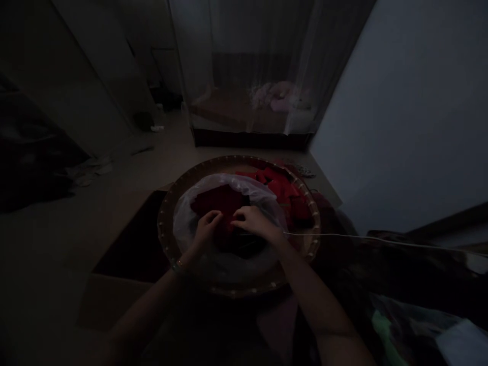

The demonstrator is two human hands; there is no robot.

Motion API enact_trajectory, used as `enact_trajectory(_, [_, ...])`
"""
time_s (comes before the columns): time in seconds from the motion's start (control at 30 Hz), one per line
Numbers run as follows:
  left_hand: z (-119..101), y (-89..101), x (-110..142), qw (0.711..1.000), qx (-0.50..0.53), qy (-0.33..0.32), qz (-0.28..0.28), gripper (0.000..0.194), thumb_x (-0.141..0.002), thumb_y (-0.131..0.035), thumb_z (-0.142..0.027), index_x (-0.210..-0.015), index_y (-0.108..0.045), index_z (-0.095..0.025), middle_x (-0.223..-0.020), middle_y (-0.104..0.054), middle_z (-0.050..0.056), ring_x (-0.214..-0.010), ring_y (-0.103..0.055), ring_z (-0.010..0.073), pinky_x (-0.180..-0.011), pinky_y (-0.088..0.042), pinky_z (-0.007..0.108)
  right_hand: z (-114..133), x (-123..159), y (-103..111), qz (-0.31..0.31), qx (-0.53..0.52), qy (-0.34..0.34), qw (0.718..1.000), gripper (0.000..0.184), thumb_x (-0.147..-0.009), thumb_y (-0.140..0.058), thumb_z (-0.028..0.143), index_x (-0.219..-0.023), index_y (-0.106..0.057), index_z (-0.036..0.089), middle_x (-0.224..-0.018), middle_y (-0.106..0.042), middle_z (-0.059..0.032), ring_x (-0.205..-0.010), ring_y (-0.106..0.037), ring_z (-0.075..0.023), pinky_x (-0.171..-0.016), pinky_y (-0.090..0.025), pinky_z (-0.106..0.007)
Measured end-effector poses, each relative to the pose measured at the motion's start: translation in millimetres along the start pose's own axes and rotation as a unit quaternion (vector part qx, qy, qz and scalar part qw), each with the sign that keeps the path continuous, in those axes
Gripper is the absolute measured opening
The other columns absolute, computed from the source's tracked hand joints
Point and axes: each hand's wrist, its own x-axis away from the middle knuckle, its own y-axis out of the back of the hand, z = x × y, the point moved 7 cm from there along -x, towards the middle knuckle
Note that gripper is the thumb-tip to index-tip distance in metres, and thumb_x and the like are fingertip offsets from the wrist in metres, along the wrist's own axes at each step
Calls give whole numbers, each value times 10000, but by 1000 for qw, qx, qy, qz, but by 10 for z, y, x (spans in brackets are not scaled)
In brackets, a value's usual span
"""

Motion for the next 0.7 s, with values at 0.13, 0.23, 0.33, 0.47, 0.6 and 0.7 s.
enact_trajectory(0.13, [-14, -22, 1, 1000, -18, -21, 2, 174, -686, -631, -328, -748, -642, -166, -760, -641, 7, -773, -570, 156, -733, -427, 248, 32, -27, -44, 38, 28, 15, 999, 177, -813, -576, 291, -813, -699, 164, -817, -678, -57, -734, -610, -157, -653, -414, -243])
enact_trajectory(0.23, [-7, 3, 4, 999, -23, -25, -11, 196, -696, -627, -344, -771, -646, -164, -771, -644, 11, -778, -574, 159, -726, -428, 248, 19, -42, -33, -9, -4, 7, 1000, 144, -771, -620, 276, -835, -677, 161, -842, -672, -54, -766, -606, -156, -680, -429, -249])
enact_trajectory(0.33, [11, 46, 19, 999, -10, -8, -32, 235, -705, -624, -354, -844, -654, -166, -832, -660, 22, -802, -582, 165, -721, -436, 250, -97, -19, -55, -81, -113, -50, 989, 297, -690, -680, 279, -955, -624, 156, -871, -662, -42, -718, -597, -139, -643, -455, -250])
enact_trajectory(0.47, [7, 10, 44, 1000, 17, 2, -9, 274, -713, -627, -341, -927, -674, -177, -949, -678, 45, -886, -594, 183, -757, -450, 261, -274, 32, -261, -71, -258, -138, 954, 323, -685, -649, 369, -909, -617, 139, -729, -633, -11, -496, -519, -93, -464, -413, -217])
enact_trajectory(0.6, [99, -23, 42, 998, 28, 52, 9, 302, -625, -715, -341, -862, -695, -156, -835, -691, 43, -779, -609, 179, -684, -459, 255, -348, 62, -285, -94, -305, -170, 932, 313, -651, -666, 398, -822, -629, 138, -644, -609, 8, -403, -448, -61, -379, -346, -189])
enact_trajectory(0.7, [165, -15, 31, 995, 26, 96, 2, 291, -548, -765, -340, -740, -687, -136, -685, -663, 16, -644, -584, 149, -598, -434, 235, -348, 52, -267, -92, -306, -169, 932, 302, -622, -691, 374, -809, -652, 140, -664, -631, 1, -414, -459, -60, -383, -347, -184])
